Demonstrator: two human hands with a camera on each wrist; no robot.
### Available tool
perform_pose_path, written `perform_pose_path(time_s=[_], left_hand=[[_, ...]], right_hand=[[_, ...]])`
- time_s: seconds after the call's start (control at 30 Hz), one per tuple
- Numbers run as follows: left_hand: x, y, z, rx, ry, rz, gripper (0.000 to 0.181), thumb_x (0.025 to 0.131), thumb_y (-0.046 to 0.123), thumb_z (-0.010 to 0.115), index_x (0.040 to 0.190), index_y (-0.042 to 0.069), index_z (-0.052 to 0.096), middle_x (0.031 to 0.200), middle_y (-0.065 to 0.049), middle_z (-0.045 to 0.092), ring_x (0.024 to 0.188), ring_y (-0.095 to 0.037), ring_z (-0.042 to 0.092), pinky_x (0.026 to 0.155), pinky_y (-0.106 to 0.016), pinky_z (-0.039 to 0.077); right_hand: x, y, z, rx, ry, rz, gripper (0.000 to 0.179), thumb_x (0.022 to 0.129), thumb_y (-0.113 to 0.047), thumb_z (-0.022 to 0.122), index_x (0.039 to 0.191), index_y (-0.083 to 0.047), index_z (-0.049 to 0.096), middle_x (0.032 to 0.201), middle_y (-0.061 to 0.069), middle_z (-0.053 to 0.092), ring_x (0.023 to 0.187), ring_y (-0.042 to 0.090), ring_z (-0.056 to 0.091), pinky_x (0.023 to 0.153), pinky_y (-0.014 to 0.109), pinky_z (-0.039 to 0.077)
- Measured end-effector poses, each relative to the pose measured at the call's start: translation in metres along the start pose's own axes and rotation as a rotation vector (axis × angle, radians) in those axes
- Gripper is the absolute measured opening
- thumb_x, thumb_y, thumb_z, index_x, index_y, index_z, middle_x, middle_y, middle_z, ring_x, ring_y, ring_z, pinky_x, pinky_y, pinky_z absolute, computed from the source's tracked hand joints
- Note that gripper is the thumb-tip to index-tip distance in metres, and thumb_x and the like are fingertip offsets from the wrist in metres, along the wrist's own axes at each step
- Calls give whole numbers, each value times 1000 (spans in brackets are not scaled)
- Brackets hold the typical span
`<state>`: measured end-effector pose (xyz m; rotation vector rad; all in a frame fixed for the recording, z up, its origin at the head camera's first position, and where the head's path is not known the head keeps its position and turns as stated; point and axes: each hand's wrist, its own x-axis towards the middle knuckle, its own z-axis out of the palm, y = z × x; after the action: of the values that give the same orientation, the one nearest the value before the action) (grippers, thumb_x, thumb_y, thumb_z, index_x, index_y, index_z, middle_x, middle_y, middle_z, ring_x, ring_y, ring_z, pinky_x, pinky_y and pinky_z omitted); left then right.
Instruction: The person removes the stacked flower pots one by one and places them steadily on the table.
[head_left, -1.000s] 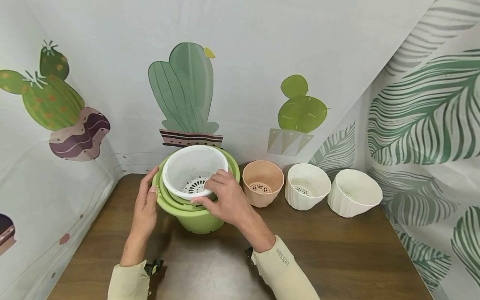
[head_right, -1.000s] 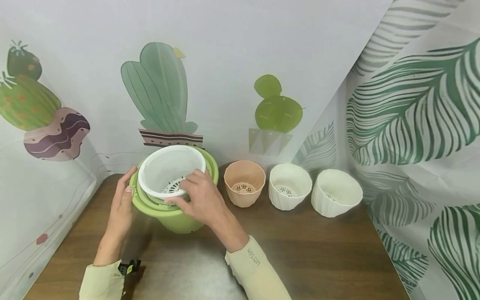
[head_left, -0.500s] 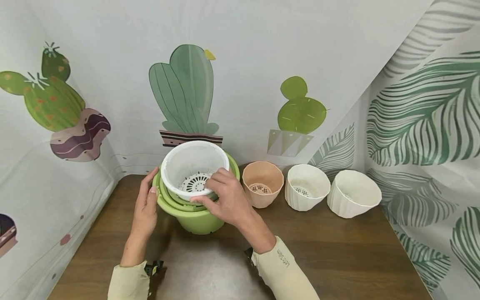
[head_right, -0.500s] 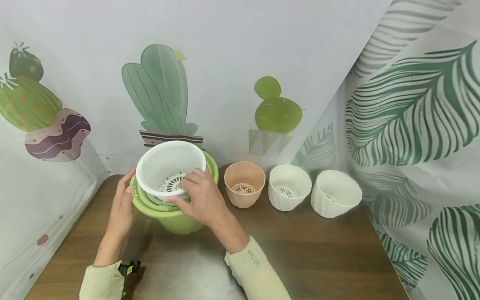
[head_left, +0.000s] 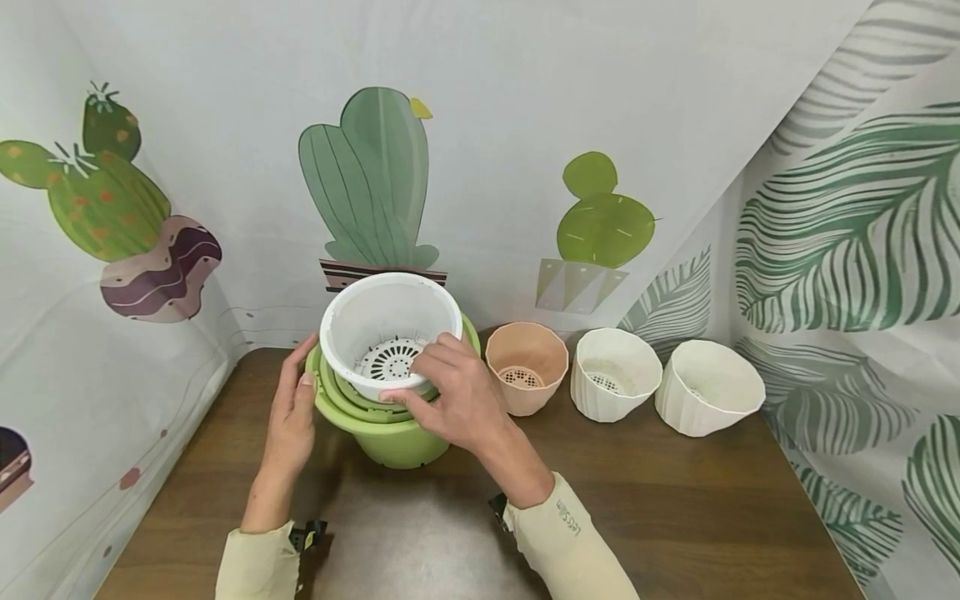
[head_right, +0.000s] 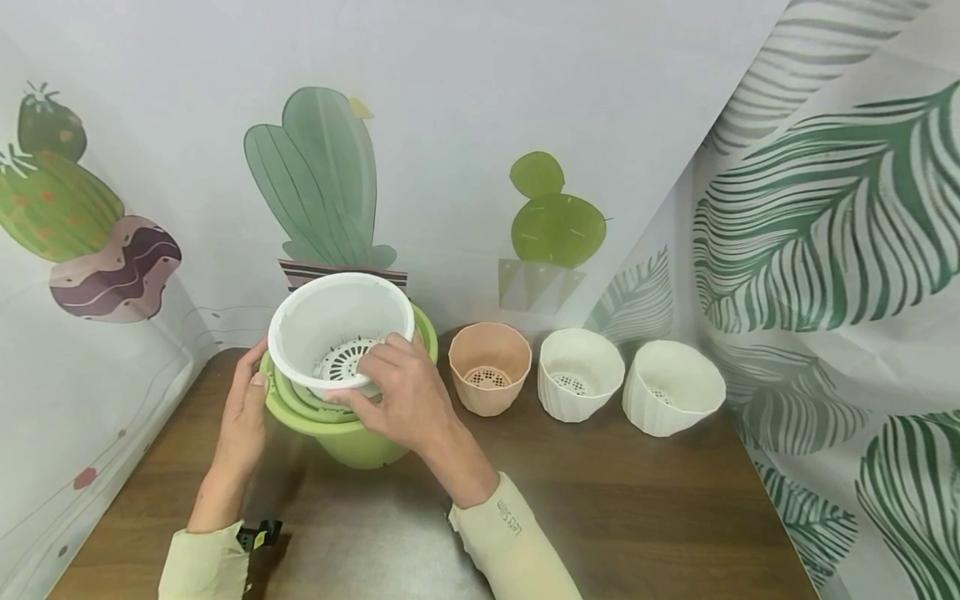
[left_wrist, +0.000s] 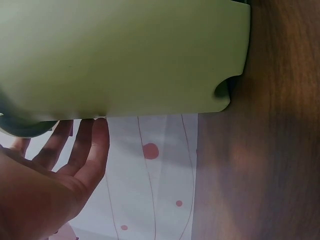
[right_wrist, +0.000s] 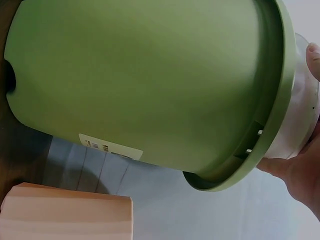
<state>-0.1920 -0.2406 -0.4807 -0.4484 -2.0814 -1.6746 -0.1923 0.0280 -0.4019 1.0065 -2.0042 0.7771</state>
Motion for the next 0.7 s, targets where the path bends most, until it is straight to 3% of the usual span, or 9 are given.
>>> perform_pose_path(time_s=[0.7], left_hand=[[0, 0, 0, 10, 10, -9, 50, 115, 12, 35, 164, 13, 39, 165, -7, 41, 149, -14, 40, 117, -17, 33]], right_hand=[[8, -6, -10, 71, 139, -36, 39, 79, -31, 94, 72, -12, 61, 70, -2, 59, 73, 17, 52, 68, 30, 46]])
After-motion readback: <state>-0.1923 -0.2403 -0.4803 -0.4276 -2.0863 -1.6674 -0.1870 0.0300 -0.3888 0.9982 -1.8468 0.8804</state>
